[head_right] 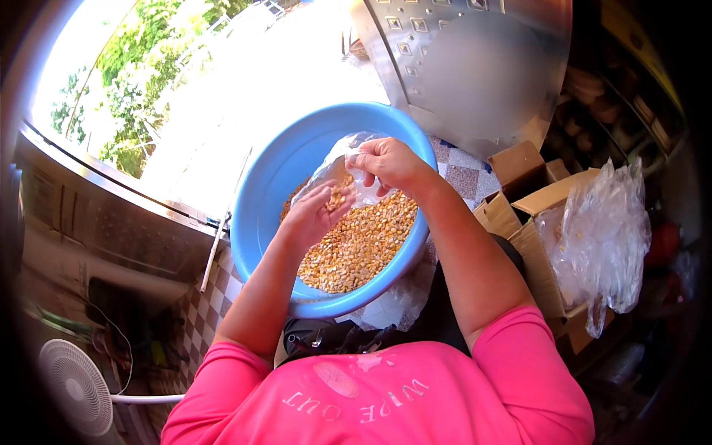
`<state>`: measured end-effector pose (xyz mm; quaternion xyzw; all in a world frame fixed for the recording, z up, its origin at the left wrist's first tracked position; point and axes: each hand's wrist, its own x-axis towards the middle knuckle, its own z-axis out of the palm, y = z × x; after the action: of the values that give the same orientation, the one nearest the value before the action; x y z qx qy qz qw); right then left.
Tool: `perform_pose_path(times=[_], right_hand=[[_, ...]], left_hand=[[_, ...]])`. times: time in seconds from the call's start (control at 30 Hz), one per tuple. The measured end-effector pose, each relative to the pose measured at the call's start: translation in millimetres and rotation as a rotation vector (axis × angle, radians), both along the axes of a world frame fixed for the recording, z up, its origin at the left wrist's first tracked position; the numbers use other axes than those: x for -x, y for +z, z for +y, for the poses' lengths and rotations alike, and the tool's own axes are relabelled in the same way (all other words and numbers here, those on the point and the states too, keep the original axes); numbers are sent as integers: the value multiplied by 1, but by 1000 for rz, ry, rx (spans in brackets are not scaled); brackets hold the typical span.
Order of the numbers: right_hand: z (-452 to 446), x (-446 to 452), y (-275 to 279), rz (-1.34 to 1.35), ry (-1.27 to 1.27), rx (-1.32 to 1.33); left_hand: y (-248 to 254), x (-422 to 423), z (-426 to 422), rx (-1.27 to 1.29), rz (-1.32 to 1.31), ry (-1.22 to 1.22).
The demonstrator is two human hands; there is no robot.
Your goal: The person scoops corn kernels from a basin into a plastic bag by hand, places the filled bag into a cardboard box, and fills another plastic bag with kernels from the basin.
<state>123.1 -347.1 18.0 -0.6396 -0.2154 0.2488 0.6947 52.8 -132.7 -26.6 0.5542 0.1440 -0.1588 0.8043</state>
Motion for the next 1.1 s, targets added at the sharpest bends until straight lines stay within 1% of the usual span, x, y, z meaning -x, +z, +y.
perform_pose_path(times=[0.07, 0.1, 0.17, 0.2, 0.27, 0.3, 0.37, 0.4, 0.47, 0.5, 0.57, 0.6, 0.67, 0.7, 0.77, 0.9, 0.97, 1.0, 1.03, 1.1], right_hand=[[-1, 1, 1, 6, -4, 5], [-1, 1, 1, 7, -5, 5], [0, 0, 1, 2, -1, 13], [0, 0, 0, 3, -2, 13], [0, -3, -3, -2, 6, -7], [-1, -3, -4, 0, 7, -5], [-1, -4, -5, 5, 10, -12], [0, -4, -6, 5, 11, -11], [0, -4, -6, 12, 1, -4], [0, -4, -5, 12, 1, -2], [0, -2, -4, 17, -15, 6], [0, -2, -4, 16, -13, 6], [1, -3, -4, 30, -9, 20], [0, -3, -4, 30, -10, 20], [0, -2, -2, 28, -11, 10], [-1, -2, -2, 21, -4, 1], [-1, -2, -3, 20, -1, -8], [-2, -2, -3, 20, -1, -9], [-2, -2, -4, 17, 1, -8], [-2, -3, -4, 12, 1, -10]], left_hand=[[5, 2, -2, 230, -146, 92], [6, 3, -4, 229, -145, 91], [6, 4, -9, 113, -180, 128], [6, 4, -11, 112, -179, 127], [4, 3, -16, -36, -283, 112], [2, 2, -13, -34, -281, 112], [-5, 0, -4, -288, -294, -154], [-2, 1, -7, -287, -294, -153], [2, 5, -17, -947, -66, -545], [-6, 10, -18, -1224, -277, -713], [-19, 18, -23, -1368, -289, -932], [-23, 19, -24, -1369, -288, -929], [-34, 17, -23, -1446, -255, -1041], [-32, 17, -25, -1447, -256, -1041], [-28, 16, -29, -1475, -188, -1122], [-29, 9, -17, -1445, -125, -1074], [-21, 5, -8, -1373, -104, -957], [-19, 4, -7, -1338, -78, -846], [-15, 3, -5, -1340, -79, -846], [-6, 1, -2, -755, 143, -360]])
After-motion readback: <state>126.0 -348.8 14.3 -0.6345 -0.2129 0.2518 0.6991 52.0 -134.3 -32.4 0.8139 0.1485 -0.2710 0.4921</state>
